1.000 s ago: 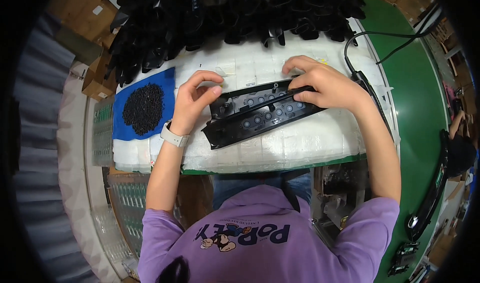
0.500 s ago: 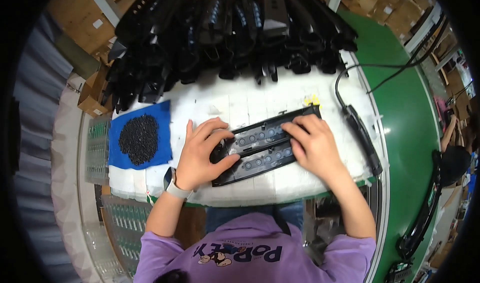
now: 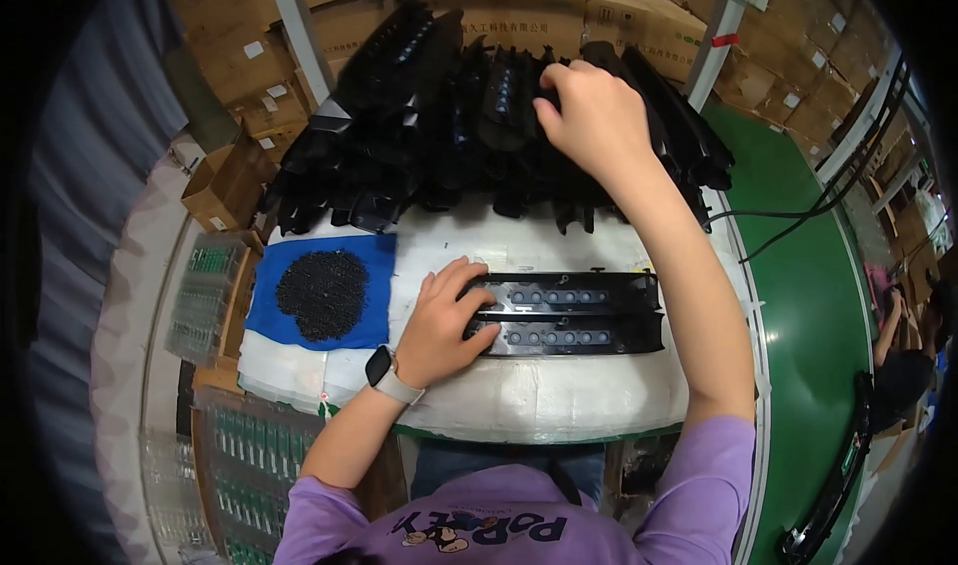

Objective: Assemble toner cartridges by installing circuit boards and securing them with screws using an electric screwdriver at a manufacturing workstation.

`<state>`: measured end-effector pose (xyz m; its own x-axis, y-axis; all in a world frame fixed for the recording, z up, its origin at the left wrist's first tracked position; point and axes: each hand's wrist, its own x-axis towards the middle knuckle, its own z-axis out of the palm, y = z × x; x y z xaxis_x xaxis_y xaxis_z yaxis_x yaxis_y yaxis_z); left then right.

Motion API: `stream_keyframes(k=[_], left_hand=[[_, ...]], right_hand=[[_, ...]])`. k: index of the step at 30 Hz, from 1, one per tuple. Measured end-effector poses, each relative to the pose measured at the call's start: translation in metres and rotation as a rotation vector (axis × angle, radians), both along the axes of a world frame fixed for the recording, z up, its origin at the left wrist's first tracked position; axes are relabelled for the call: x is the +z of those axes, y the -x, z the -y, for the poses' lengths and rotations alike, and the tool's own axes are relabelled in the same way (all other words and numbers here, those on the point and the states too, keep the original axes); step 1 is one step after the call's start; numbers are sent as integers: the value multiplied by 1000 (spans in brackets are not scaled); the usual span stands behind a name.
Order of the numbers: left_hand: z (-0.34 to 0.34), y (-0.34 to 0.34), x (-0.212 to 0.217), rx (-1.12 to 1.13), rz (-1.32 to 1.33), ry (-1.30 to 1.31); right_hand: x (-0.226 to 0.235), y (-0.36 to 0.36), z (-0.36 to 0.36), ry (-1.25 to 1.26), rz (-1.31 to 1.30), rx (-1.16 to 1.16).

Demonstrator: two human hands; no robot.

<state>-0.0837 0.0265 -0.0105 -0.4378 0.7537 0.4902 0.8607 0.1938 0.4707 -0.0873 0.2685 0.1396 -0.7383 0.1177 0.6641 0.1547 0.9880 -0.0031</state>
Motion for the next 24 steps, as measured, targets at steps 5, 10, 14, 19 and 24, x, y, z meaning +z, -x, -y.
stream_keyframes(k=[5, 10, 14, 19, 24], left_hand=[[-1, 0, -3, -22, 36, 3], [4, 1, -7, 9, 23, 91], [4, 2, -4, -3, 10, 92], [4, 4, -5, -33, 50, 38], [5, 2, -3, -37, 30, 84]], right_hand=[[4, 75, -23, 152, 556, -356], [-2, 95, -15, 228, 515, -424], [2, 100, -42, 341, 455, -393], [9, 95, -46, 344, 395, -375], [28, 70, -37, 252, 320, -389]])
